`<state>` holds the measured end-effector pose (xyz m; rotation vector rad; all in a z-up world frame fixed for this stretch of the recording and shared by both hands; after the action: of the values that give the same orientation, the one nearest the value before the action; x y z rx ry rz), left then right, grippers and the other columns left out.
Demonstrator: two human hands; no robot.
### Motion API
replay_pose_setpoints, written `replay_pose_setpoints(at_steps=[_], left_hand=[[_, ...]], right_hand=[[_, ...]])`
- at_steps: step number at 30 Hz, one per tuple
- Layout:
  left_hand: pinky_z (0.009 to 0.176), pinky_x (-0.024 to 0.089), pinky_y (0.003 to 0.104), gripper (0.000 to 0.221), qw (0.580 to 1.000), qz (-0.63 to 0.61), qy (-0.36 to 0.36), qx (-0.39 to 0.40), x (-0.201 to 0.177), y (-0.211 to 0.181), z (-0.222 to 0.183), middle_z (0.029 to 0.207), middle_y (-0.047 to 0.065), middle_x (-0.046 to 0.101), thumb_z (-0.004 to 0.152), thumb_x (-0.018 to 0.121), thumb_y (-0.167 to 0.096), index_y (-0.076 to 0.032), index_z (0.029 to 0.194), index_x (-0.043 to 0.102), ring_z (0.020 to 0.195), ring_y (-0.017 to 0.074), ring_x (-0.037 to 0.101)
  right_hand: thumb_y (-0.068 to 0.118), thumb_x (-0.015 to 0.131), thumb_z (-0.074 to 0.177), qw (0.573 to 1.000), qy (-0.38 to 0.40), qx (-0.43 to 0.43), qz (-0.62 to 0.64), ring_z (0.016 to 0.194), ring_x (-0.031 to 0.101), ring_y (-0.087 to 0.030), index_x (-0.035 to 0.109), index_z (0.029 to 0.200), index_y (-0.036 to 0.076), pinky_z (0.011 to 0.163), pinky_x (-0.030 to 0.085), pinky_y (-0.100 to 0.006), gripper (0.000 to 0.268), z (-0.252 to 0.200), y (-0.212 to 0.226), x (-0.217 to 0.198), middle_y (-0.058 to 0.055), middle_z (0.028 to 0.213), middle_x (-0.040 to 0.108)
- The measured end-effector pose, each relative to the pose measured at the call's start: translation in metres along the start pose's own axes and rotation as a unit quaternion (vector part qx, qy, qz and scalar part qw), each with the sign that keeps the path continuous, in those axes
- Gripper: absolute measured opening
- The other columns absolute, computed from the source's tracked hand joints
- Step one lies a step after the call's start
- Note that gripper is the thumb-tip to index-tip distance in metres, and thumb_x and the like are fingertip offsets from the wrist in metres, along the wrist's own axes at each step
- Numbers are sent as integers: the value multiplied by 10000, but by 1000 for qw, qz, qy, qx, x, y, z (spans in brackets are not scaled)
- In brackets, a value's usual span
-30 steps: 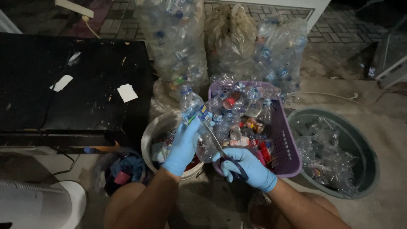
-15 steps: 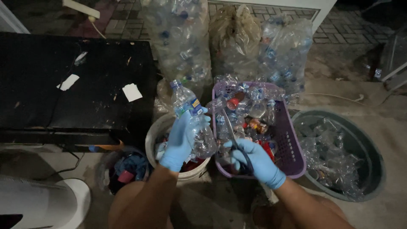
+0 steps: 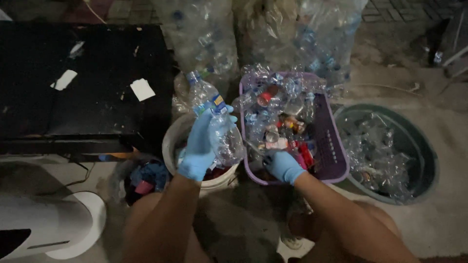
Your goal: The person sits on the floor and sorts plastic bottles from a purple basket. They use scissors to cut the labels off the bottles and place the cut pieces into a white bucket. The cleaned bottles are then placed into a green basin.
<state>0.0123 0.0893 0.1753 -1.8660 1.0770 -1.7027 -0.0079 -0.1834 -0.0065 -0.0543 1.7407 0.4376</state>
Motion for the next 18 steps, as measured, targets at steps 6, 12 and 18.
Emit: replay_pose_setpoints(at_steps=[6, 12, 18], left_hand=[[1012, 533, 387, 576, 999, 11, -29, -18, 8, -17, -17, 1188, 141, 739, 902, 639, -488, -119, 1343, 675, 1070, 231, 702], [1046, 514, 393, 548, 999, 1, -20, -34, -2, -10, -11, 1163, 149, 748, 924, 614, -471, -126, 1344, 686, 1079, 229, 701], [1055, 527, 433, 455, 999, -9, -41, -18, 19, -14, -22, 1178, 164, 749, 944, 617, -371, -70, 1274, 704, 1076, 261, 718]], right_hand=[[311, 726, 784, 996, 19, -14, -84, 907, 750, -346, 751, 909, 118, 795, 622, -434, 231, 14, 4, 34, -106, 870, 777], [321, 692, 800, 997, 55, -4, -59, 913, 747, -341, 701, 902, 107, 771, 624, -441, 237, 17, -5, 66, -91, 870, 777], [330, 695, 816, 992, 97, 23, -76, 955, 756, -335, 698, 993, 101, 802, 630, -457, 290, 10, -1, 81, -100, 932, 784]])
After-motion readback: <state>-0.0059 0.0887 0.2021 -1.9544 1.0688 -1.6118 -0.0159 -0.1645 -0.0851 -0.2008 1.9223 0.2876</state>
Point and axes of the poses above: each hand's wrist, its own z-axis towards the middle knuckle, its own x-axis out of the palm, y = z × x, the point moved 5 cm from there along z, towards the middle knuckle
